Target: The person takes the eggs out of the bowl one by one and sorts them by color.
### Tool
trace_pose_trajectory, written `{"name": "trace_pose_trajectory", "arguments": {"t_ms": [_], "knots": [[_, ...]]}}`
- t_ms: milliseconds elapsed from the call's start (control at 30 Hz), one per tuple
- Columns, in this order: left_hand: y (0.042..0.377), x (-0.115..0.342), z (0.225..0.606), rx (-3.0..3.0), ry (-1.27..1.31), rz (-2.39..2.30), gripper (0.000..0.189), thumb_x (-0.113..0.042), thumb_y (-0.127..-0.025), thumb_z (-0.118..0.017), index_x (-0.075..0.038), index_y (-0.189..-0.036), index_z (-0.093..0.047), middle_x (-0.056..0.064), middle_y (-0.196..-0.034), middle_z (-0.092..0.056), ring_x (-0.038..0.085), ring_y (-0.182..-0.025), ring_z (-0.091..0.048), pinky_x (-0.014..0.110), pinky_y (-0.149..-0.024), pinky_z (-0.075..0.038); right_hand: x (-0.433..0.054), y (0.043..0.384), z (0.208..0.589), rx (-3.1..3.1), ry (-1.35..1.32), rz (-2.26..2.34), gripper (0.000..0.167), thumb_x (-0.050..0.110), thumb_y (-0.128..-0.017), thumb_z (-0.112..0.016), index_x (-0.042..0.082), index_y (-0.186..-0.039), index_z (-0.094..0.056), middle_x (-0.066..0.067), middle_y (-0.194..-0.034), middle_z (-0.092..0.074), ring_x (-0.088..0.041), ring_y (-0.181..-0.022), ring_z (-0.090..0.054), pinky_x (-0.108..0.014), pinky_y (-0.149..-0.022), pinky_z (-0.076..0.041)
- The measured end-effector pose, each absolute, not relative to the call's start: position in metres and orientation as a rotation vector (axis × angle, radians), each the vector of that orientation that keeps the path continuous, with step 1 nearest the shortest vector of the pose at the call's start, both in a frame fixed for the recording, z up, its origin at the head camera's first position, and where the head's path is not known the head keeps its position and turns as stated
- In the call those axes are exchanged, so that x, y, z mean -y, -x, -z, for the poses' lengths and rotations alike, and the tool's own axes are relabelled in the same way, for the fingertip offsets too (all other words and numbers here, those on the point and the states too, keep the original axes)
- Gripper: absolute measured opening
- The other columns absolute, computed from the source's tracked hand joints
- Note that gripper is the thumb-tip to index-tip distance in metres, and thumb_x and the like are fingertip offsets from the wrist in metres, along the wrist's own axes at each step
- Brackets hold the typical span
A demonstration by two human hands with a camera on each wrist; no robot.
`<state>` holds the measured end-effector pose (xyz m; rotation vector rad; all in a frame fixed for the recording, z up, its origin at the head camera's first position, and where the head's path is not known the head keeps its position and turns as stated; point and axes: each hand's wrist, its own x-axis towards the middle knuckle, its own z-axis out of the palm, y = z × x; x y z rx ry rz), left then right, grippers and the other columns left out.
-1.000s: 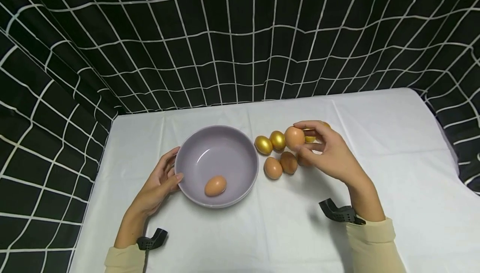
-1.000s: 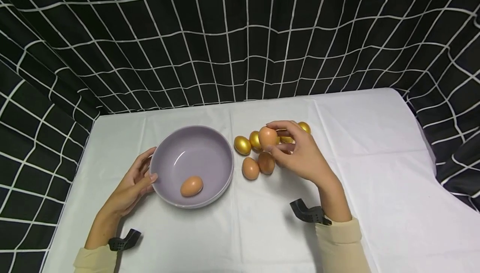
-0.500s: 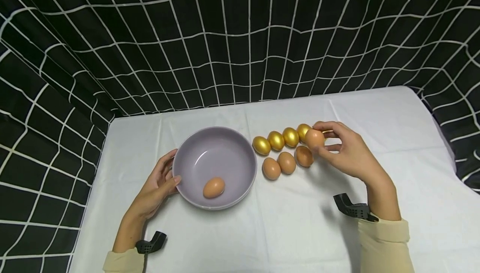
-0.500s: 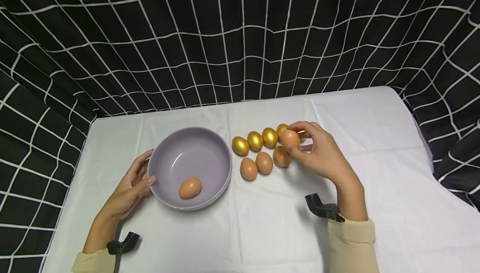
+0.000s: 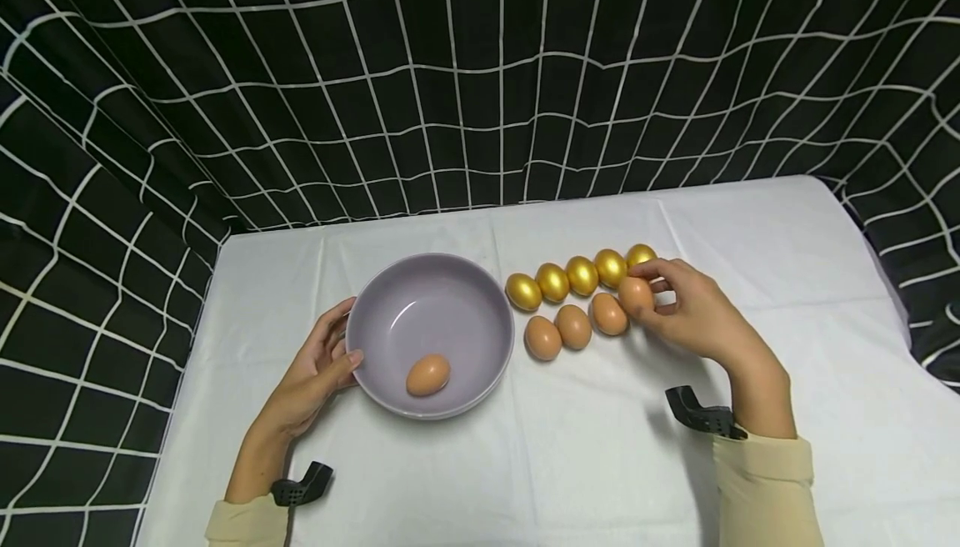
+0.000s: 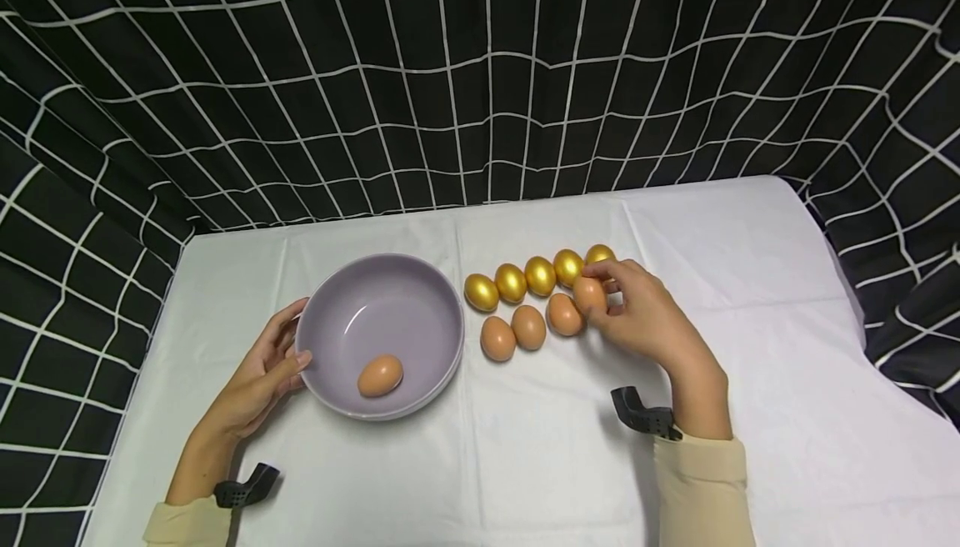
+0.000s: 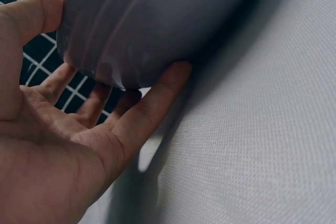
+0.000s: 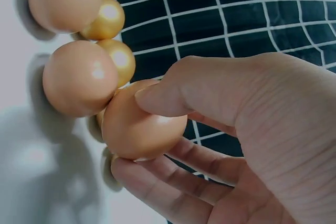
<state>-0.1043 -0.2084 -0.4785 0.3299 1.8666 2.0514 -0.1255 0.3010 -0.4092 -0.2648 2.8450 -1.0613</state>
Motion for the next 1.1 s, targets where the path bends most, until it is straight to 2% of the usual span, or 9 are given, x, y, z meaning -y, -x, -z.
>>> {"name": "trace_pose_trajectory", "arguments": {"t_ms": [233, 467, 733, 900, 1100], "knots": [[0.104, 0.209, 0.480, -1.871, -0.312, -2.046, 0.075, -0.001, -0.105, -0.057, -0.018, -0.168, -0.020, 0.010, -0.167, -0.028, 0.008, -0.139, -0.055, 0.033, -0.094, -0.064, -0.301, 0.127, 0.414, -2.844, 0.285, 1.006, 0.041, 0.010, -0.093, -0.077, 0.004, -0.132, -0.064, -0.022, -0.129, -0.068, -0.040, -0.117, -0.066, -0.040, -0.087, -0.063], [0.105, 0.209, 0.480, -1.862, -0.332, -2.048, 0.075, -0.001, -0.105, -0.056, -0.018, -0.168, -0.020, 0.006, -0.165, -0.030, 0.008, -0.138, -0.055, 0.033, -0.093, -0.064, -0.302, 0.130, 0.418, -2.849, 0.281, 0.941, 0.041, 0.011, -0.091, -0.078, 0.006, -0.130, -0.066, -0.022, -0.125, -0.069, -0.038, -0.114, -0.067, -0.040, -0.087, -0.057], [0.105, 0.210, 0.481, -1.866, -0.334, -2.045, 0.075, -0.001, -0.105, -0.056, -0.018, -0.169, -0.019, 0.008, -0.167, -0.028, 0.008, -0.139, -0.054, 0.032, -0.094, -0.064, -0.301, 0.131, 0.422, -2.844, 0.293, 0.926, 0.040, 0.012, -0.091, -0.079, 0.004, -0.128, -0.067, -0.021, -0.120, -0.070, -0.034, -0.108, -0.066, -0.047, -0.090, -0.053], [0.105, 0.210, 0.482, -1.862, -0.331, -2.047, 0.075, -0.001, -0.105, -0.056, -0.018, -0.169, -0.019, 0.008, -0.166, -0.029, 0.007, -0.138, -0.055, 0.033, -0.094, -0.064, -0.302, 0.131, 0.424, -2.847, 0.279, 0.907, 0.041, 0.012, -0.091, -0.079, 0.003, -0.129, -0.067, -0.020, -0.117, -0.070, -0.032, -0.105, -0.065, -0.045, -0.089, -0.051], [0.105, 0.210, 0.482, -1.860, -0.334, -2.050, 0.075, -0.001, -0.105, -0.056, -0.018, -0.169, -0.019, 0.006, -0.166, -0.030, 0.008, -0.138, -0.055, 0.033, -0.094, -0.064, -0.302, 0.131, 0.423, -2.835, 0.280, 0.912, 0.042, 0.012, -0.091, -0.078, 0.002, -0.130, -0.066, -0.022, -0.121, -0.068, -0.035, -0.108, -0.065, -0.049, -0.093, -0.052]]}}
